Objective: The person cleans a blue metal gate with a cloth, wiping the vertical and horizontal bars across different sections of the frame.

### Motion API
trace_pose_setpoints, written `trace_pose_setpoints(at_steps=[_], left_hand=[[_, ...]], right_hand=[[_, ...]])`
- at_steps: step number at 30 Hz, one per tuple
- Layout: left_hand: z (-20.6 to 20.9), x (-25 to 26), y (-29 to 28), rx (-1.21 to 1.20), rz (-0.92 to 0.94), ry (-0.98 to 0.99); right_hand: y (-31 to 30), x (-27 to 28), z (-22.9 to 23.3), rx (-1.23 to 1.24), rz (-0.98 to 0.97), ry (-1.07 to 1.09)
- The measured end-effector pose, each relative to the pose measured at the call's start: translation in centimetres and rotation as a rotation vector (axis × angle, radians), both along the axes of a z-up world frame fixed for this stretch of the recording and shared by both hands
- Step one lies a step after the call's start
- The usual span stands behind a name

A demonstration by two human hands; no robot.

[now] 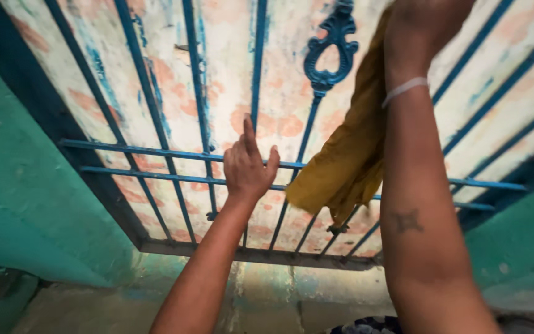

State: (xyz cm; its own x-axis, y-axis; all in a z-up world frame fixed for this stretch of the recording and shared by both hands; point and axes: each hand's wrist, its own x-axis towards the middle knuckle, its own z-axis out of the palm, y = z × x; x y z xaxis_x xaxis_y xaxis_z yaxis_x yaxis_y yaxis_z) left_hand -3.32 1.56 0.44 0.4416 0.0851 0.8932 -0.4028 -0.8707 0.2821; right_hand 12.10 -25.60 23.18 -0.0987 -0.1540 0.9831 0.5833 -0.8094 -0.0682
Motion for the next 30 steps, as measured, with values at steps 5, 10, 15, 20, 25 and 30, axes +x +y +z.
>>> trace_pose_setpoints(at_steps=[5,10,15,20,25,30], left_hand=[[-0.1,0.2,0.2,-0.003,-0.020,-0.043],[-0.2,-0.1,0.3,-0.007,-0.023,-0.070],[0.9,-1.8,1.2,0.004,-0.116,0.315],[1.6,-5.0,2.4,0.040,-0.124,0.263],[0.8,-10.9,2.0,0.095,-0.167,0.381],[1.6,-15.6,-0.9,-0.101,-0.380,1.009]], right_hand=[[3.6,-5.9,-3.6,0.020,0.299,0.003],[5.1,-8.7,-8.8,0.077,0.116,0.176],[5.9,-11.9,-12.2,0.100,0.190,0.347],[5.4,-13.8,-16.2,0.102,-0.028,0.612],[4.4,-20.9,-19.0,-0.100,-0.064,0.838],[6.6,-27.1,-17.7,-0.236,0.019,1.131]])
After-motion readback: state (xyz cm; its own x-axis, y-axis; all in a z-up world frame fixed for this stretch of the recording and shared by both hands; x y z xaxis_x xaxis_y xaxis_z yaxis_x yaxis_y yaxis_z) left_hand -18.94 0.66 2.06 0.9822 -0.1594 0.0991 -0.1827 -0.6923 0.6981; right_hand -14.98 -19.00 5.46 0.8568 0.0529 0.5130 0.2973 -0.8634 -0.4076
